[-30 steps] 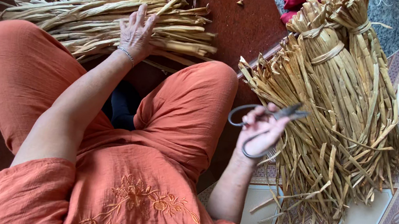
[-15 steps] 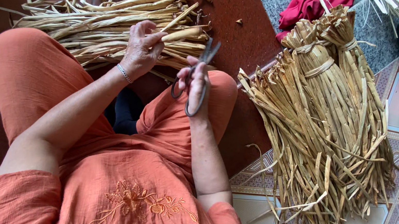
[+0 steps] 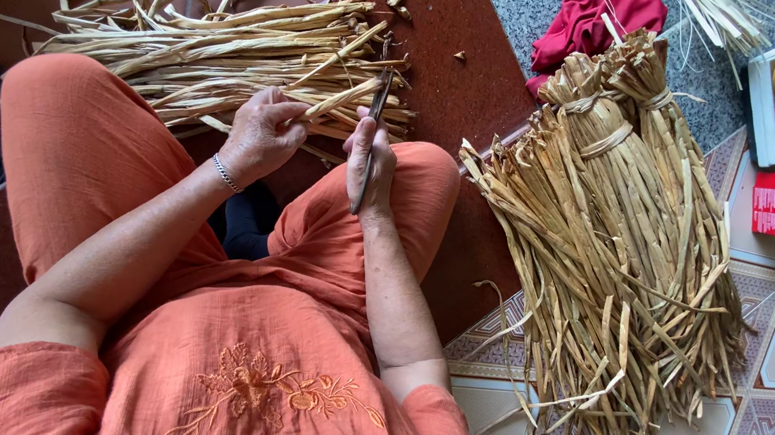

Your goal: The person sits on the floor and uses scissors to trim the ends of dried palm leaves. They repeatedly pick up individual leaves, cut the tips, and place the trimmed pieces into a growing pile.

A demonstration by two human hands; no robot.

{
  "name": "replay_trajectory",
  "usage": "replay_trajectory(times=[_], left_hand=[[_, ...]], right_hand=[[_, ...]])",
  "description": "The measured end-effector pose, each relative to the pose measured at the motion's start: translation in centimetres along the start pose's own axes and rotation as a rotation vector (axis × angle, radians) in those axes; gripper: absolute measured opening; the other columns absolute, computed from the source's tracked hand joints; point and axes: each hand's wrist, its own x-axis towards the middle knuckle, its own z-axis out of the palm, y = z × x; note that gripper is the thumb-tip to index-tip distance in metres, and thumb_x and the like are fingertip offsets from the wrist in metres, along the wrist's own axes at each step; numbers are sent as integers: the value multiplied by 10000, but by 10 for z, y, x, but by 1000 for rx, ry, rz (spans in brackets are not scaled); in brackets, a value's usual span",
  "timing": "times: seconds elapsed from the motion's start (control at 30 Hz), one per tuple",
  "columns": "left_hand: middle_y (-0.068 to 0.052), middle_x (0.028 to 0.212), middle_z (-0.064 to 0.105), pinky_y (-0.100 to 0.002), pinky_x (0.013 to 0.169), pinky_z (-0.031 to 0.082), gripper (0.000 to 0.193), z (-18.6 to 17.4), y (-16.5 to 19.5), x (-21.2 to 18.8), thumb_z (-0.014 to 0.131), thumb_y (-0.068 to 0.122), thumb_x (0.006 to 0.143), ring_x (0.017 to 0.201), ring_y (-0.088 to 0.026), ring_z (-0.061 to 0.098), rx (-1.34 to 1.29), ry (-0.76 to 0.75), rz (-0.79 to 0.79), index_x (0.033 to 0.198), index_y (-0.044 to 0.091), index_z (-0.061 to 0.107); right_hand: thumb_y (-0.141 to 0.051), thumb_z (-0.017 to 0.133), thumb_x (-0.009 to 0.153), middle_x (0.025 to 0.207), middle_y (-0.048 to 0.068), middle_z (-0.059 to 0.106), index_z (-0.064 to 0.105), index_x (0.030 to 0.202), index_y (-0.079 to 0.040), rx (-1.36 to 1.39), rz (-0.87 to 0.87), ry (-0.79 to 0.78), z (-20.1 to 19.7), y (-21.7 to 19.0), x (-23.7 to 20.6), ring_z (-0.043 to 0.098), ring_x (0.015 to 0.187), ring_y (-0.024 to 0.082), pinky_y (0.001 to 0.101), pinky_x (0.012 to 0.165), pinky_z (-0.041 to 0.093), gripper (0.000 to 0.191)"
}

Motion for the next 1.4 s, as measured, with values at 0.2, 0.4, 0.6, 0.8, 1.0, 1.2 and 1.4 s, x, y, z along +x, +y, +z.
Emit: replay_trajectory(times=[0.2, 0.4, 0.6, 0.8, 1.0, 1.2, 1.4], left_hand=[[-39, 967, 676, -305, 754, 541, 239, -3, 7, 12, 725, 214, 1014, 870, -131, 661, -277, -100, 16, 1181, 44, 739], [38, 850, 691, -193, 682, 552, 217, 10, 11, 29, 742, 201, 994, 773, -11, 619, -671, -61, -264, 1026, -13, 716], [37, 849, 671, -189, 678, 552, 198, 11, 10, 34, 745, 192, 986, 752, -11, 608, -819, -78, -326, 1010, 2, 696], [44, 847, 686, -171, 629, 521, 158, 10, 7, 33, 748, 179, 966, 719, 2, 598, -908, -138, -390, 986, 31, 698], [65, 795, 647, -169, 551, 424, 142, 10, 8, 33, 744, 176, 971, 643, 8, 516, -906, -143, -431, 982, 41, 701], [37, 710, 625, -190, 520, 454, 176, 3, 13, 31, 678, 240, 1032, 602, -34, 581, -833, -86, -468, 951, 94, 621], [27, 708, 587, -277, 533, 413, 161, -9, -11, 48, 668, 210, 1081, 600, -83, 524, -681, 149, -375, 1149, 83, 595]], right_hand=[[-558, 355, 1140, 903, 116, 707, 651, 1310, -55, -339, -146, -64, 4, -1, -4, 705, 861, 240, 394, 759, 550, 608], [-565, 333, 1066, 848, 148, 717, 582, 1373, -78, -343, -24, -203, 8, 3, -11, 738, 824, 293, 421, 789, 564, 627], [-582, 306, 1104, 979, 146, 727, 554, 1389, -88, -308, -134, -245, 8, 4, -13, 734, 875, 313, 442, 826, 558, 622], [-582, 258, 1068, 823, 176, 715, 589, 1297, -90, -428, -31, -249, 8, -1, -16, 722, 849, 382, 485, 775, 544, 636], [-605, 265, 1111, 771, 116, 697, 666, 1108, -80, -461, -85, -152, 13, 6, -18, 713, 769, 321, 453, 693, 549, 661], [-733, 266, 1031, 626, -63, 405, 632, 1085, -27, 654, 240, -40, -11, 8, 11, 351, 501, 57, 232, 445, 283, 797], [-706, 335, 936, 735, 51, 539, 574, 1187, -58, 1068, 344, 177, -46, 1, 20, 479, 581, 161, 305, 566, 394, 734]])
